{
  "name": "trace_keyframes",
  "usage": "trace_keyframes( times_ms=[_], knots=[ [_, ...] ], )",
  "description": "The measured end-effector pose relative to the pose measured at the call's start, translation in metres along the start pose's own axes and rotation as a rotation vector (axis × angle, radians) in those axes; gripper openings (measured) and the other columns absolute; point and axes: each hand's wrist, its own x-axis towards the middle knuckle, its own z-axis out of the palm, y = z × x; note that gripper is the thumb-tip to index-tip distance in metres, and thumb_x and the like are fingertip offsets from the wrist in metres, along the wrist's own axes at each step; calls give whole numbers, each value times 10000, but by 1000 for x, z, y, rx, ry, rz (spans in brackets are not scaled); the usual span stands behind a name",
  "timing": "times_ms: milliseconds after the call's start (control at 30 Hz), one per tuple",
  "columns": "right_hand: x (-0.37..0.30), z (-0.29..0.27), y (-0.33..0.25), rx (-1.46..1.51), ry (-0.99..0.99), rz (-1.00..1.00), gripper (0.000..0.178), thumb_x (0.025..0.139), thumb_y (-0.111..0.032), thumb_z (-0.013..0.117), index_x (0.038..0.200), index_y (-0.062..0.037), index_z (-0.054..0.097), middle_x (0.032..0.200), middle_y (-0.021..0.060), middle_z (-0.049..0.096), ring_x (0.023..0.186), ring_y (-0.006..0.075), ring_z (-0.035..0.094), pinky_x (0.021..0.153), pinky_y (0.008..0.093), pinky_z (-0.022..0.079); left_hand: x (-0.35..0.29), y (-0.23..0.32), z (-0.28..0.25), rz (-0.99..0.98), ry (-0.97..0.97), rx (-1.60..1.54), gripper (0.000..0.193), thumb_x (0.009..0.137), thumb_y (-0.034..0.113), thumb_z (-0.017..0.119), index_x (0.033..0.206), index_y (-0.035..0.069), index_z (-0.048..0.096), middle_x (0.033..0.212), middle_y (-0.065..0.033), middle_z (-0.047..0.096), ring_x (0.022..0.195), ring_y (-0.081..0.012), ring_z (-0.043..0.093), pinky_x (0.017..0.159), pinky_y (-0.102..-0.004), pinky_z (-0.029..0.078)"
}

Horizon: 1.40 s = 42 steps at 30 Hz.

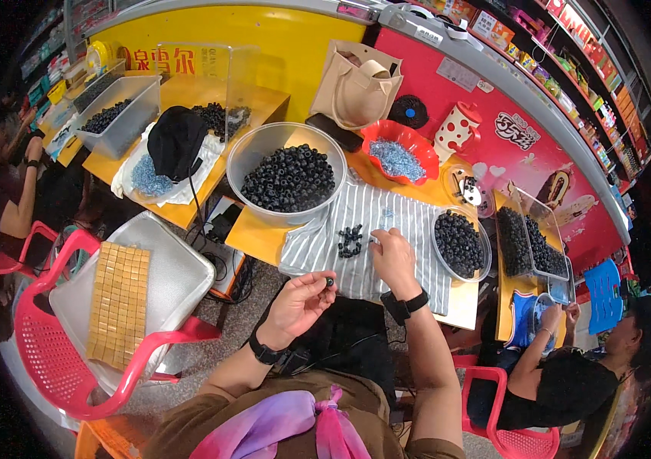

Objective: Inspecting and sorting small black industrial components at a workstation in a manufacturing facility.

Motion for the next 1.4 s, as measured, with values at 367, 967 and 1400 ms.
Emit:
trace_keyframes(
  times_ms=[367, 967, 1400],
  knots=[
    [-24, 3, 4, 111, -69, 25, 71, 740, -62, 598, 748, 8, 604, 749, 194, 595, 731, 396, 599, 667, 469, 471, -1, 0, 0, 11, 10, 10, 213, 920, 70, 560, 1112, -15, 596, 923, -93, 644, 762, -141, 617, 664, -220, 474],
    [-115, -19, -57, 1309, 174, 22, 113, 826, 114, 584, 913, 48, 612, 874, 65, 581, 767, 126, 605, 710, 228, 486, -6, -15, 32, -58, -91, 172, 212, 921, 54, 555, 1115, -25, 582, 895, -62, 632, 781, -133, 611, 672, -212, 489],
    [-113, -25, -63, 818, 323, -125, 182, 729, 137, 640, 873, 27, 620, 803, 91, 582, 679, 141, 601, 587, 234, 468, -8, -13, 33, -41, -87, 219, 185, 911, 55, 574, 1080, -14, 605, 852, -55, 640, 753, -116, 616, 649, -204, 484]
  ],
)
